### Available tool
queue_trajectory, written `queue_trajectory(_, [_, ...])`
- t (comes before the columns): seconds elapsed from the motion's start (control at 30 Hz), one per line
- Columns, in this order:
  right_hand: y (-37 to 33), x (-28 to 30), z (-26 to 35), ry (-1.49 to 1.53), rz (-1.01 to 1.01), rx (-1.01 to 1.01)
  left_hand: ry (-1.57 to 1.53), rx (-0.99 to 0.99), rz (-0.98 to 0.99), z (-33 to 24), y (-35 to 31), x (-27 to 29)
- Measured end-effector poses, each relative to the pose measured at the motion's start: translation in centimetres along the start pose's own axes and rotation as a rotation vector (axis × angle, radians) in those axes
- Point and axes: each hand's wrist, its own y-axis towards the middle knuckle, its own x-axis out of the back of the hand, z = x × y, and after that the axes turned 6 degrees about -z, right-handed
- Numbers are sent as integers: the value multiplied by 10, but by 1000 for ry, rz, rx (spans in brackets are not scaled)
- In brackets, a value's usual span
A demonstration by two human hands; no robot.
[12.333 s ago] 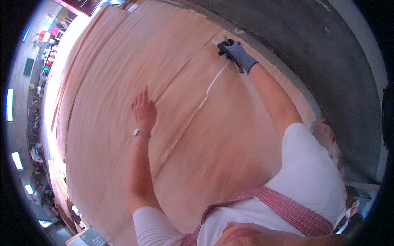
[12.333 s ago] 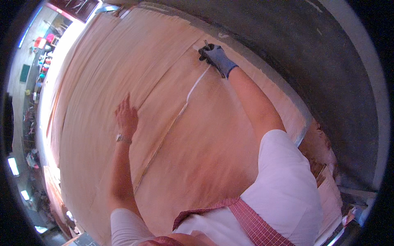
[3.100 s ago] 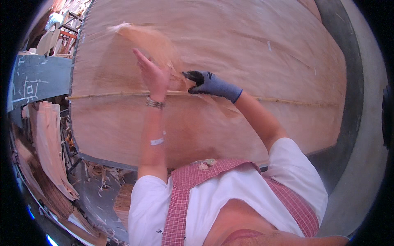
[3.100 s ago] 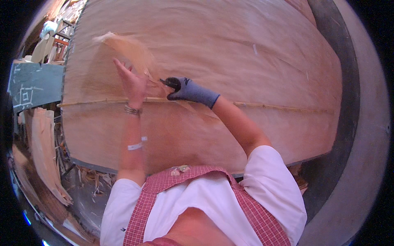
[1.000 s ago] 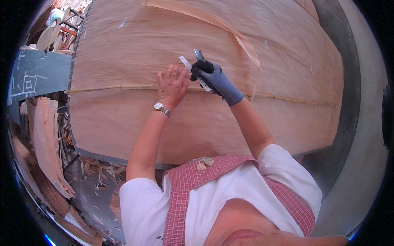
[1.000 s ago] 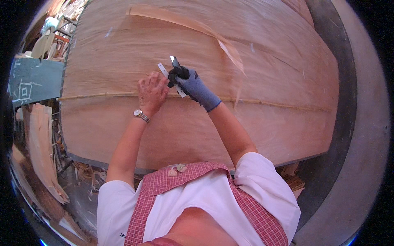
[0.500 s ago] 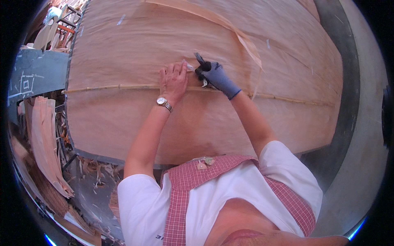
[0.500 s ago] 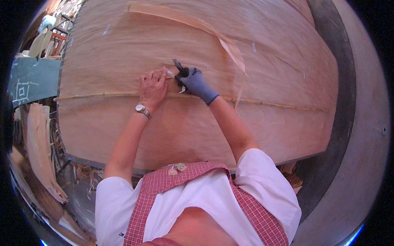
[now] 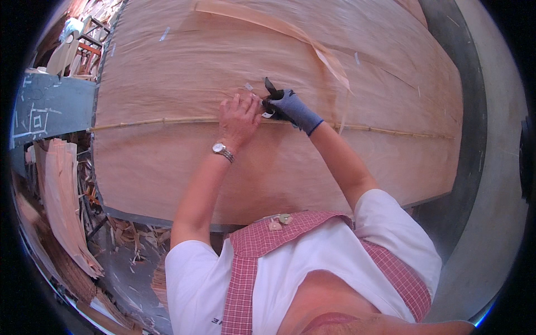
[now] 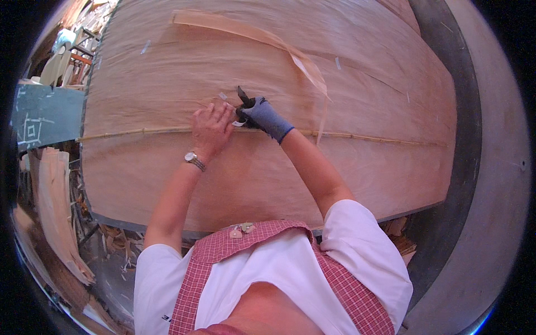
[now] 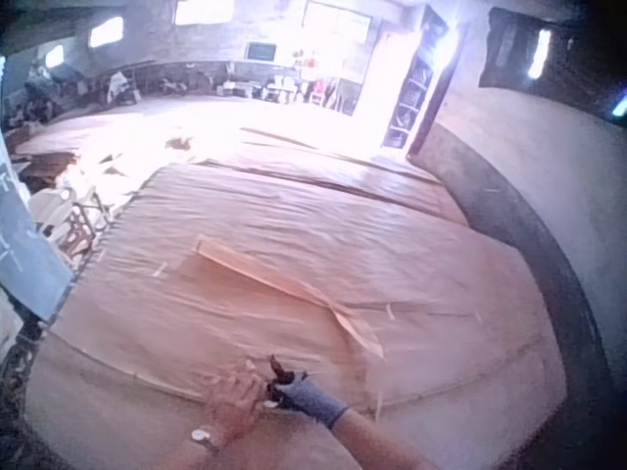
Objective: The person peels thin sheets of wood veneer from a stack, folds the veneer, and uses a handheld blade to cut along the folds on a metal work surface.
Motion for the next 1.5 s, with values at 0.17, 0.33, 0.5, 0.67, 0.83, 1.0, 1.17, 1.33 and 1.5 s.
queue_trajectory(0.17, [1, 5, 23, -1286, -276, 533, 55, -77, 4, -6, 1, 0])
queue_trajectory(0.33, [-48, 52, 85, -477, -106, 186, -36, -55, 262, -3, 35, 14])
queue_trajectory(0.5, [-159, 68, 75, 175, -188, 37, 237, -172, -158, 43, 155, -37])
queue_trajectory(0.67, [-235, 35, 33, 336, -435, -22, 360, -195, -224, 147, 267, -102])
queue_trajectory(0.83, [-289, -18, 18, 542, -620, -158, 219, -289, 123, 95, 246, -21])
queue_trajectory(1.0, [-310, -96, 7, 464, -558, -68, -31, -241, 129, 110, 164, 72])
queue_trajectory(1.17, [-333, -211, 1, 598, -516, 85, -234, -62, 202, 190, 35, 177])
queue_trajectory(1.33, [-334, -332, 29, 564, -417, -7, -1147, 622, 244, 333, -110, 249])
queue_trajectory(1.5, [-293, -460, 40, 557, -373, 202, -1328, 744, 224, 428, -181, 243])
